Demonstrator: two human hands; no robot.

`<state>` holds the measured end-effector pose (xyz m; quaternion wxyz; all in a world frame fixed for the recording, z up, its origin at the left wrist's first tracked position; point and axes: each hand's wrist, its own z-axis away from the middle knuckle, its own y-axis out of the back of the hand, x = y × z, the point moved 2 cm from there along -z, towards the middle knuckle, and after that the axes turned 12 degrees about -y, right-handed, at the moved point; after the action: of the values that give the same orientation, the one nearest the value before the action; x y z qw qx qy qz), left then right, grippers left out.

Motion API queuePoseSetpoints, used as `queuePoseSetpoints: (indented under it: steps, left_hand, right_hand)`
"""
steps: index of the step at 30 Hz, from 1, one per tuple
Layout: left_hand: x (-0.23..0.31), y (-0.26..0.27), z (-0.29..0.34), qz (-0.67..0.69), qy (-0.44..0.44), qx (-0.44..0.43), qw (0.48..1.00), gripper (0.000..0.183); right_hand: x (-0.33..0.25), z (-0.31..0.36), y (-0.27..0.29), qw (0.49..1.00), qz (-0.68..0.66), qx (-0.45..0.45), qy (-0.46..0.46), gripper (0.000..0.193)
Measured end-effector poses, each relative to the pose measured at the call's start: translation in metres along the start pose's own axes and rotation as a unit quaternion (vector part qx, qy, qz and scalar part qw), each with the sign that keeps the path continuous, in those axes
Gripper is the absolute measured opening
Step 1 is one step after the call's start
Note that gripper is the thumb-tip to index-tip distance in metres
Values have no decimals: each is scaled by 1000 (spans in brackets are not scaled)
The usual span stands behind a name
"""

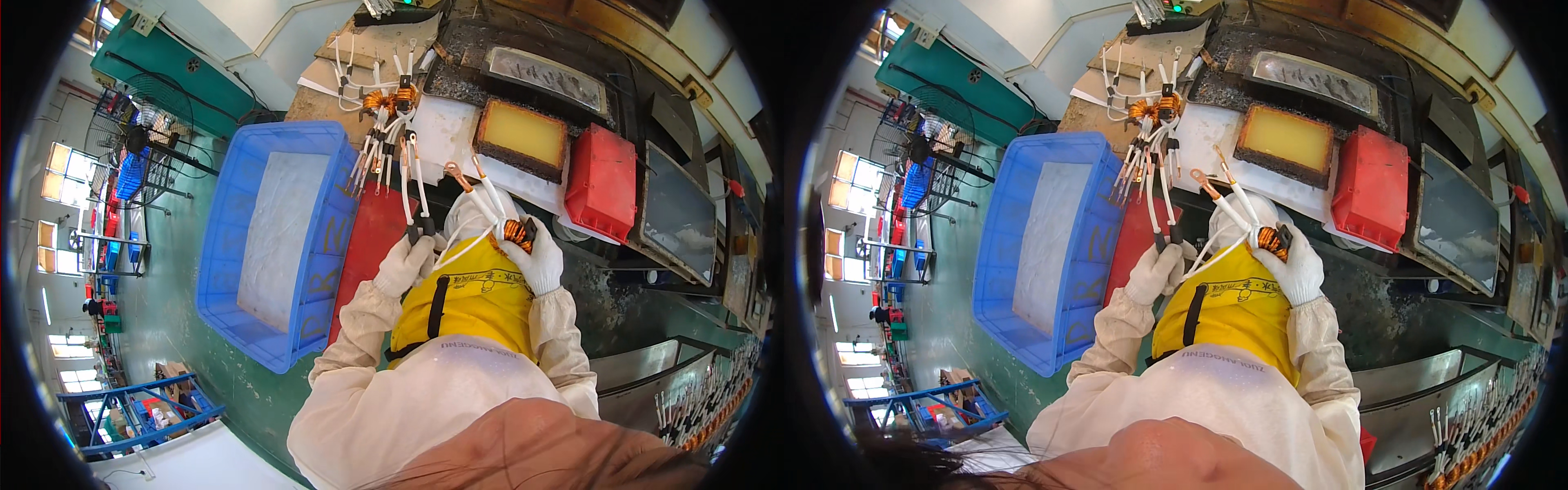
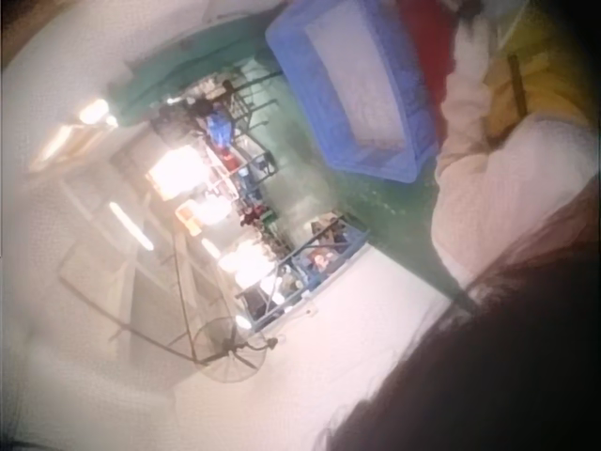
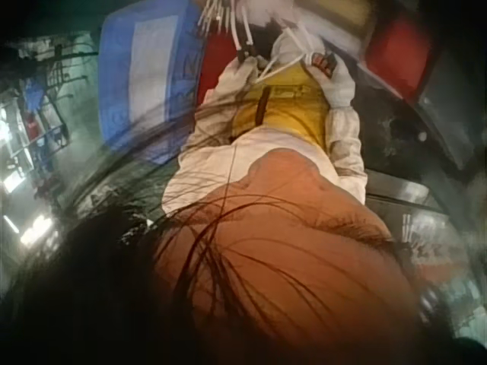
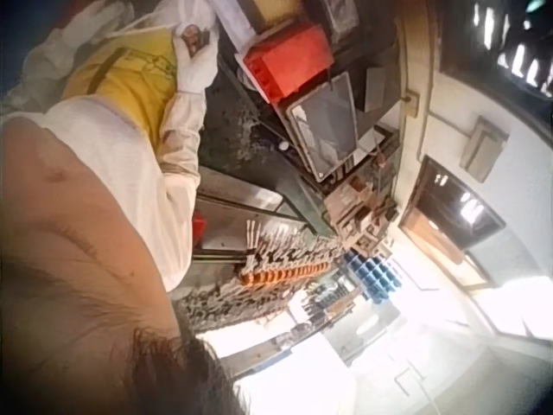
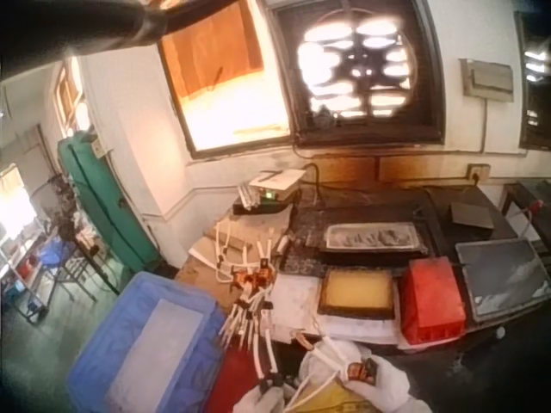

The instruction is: Dipping the wire leads of electrical components into a heated solder bath for tinning and organizing them on a tray.

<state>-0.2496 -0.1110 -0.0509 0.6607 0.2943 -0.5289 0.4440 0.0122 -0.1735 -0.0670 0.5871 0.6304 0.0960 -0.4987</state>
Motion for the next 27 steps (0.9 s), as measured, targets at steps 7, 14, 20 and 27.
queuePoseSetpoints:
  steps: [7,14,20,27]
  left_hand:
    - [8,3,1,7,-39,-5,999,30]
    - [24,8,4,101,-74,44,991,38]
    - [17,12,-3,167,-74,121,976,35]
    - [-4,22,-10,235,-121,182,947,36]
  right_hand:
    - [-8,5,1,1000,20,-6,-16,72]
    - [3,8,8,996,-8,-3,90,80]
    - [6,12,6,994,32,-15,99,86]
    - [-1,13,0,991,39,27,124,80]
